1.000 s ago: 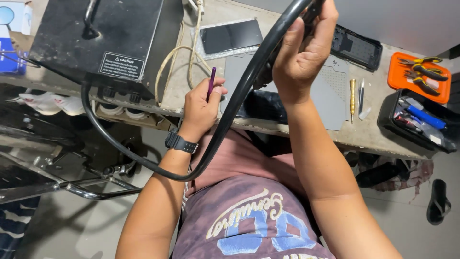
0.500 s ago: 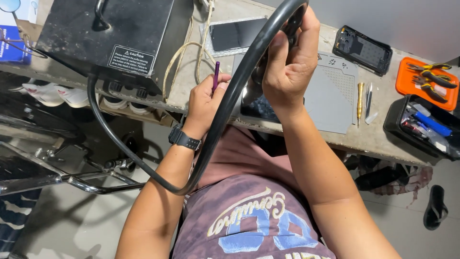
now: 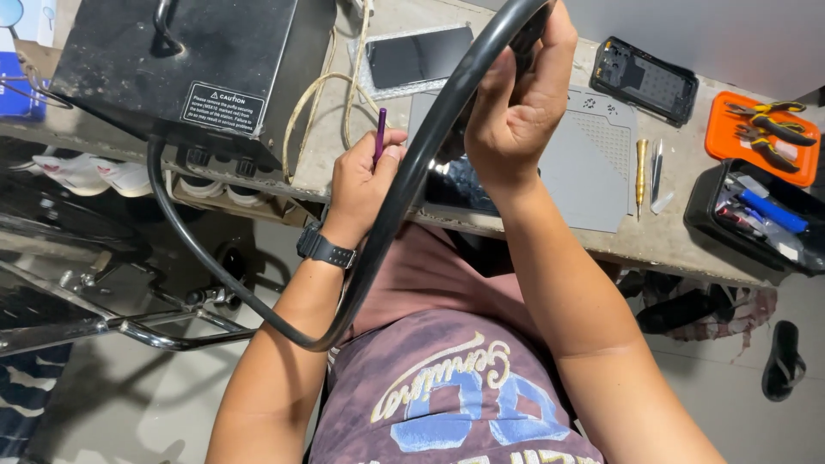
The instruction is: Removing a damaged screen from a smartphone using a heat gun and prying tools on a repair bench.
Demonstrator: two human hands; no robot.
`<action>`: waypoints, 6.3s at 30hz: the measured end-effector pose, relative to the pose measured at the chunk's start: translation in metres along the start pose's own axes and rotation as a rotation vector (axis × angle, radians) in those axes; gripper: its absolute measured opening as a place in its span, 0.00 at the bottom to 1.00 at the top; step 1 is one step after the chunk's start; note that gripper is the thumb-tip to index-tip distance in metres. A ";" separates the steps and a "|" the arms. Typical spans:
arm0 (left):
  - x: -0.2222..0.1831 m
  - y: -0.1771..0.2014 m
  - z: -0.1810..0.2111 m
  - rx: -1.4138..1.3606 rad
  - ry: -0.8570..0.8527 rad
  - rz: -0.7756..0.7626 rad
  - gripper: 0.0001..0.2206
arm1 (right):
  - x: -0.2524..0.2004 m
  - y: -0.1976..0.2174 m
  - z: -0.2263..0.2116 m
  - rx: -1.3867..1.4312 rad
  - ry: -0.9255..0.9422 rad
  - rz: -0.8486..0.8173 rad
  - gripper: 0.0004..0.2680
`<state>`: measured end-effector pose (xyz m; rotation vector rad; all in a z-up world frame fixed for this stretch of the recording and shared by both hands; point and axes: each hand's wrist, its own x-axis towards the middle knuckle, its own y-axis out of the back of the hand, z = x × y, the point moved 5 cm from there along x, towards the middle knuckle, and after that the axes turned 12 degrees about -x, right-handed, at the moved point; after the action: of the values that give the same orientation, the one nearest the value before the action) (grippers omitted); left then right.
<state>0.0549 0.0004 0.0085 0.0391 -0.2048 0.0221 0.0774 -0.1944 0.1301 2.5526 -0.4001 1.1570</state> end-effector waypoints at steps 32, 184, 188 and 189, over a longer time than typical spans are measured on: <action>-0.007 0.002 0.009 -0.011 0.012 -0.048 0.13 | 0.030 0.118 -0.023 -0.184 0.015 0.088 0.05; -0.004 0.003 -0.001 -0.041 -0.013 0.005 0.11 | 0.023 0.101 0.004 -0.179 0.021 0.093 0.11; -0.003 0.002 0.000 -0.033 -0.036 0.005 0.12 | 0.024 0.084 0.002 -0.226 0.032 0.073 0.12; -0.003 0.002 0.000 -0.034 -0.032 0.003 0.12 | 0.025 0.078 0.003 -0.114 0.023 0.043 0.11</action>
<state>0.0515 0.0020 0.0083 0.0057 -0.2371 0.0211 0.0659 -0.2693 0.1601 2.4419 -0.5027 1.1440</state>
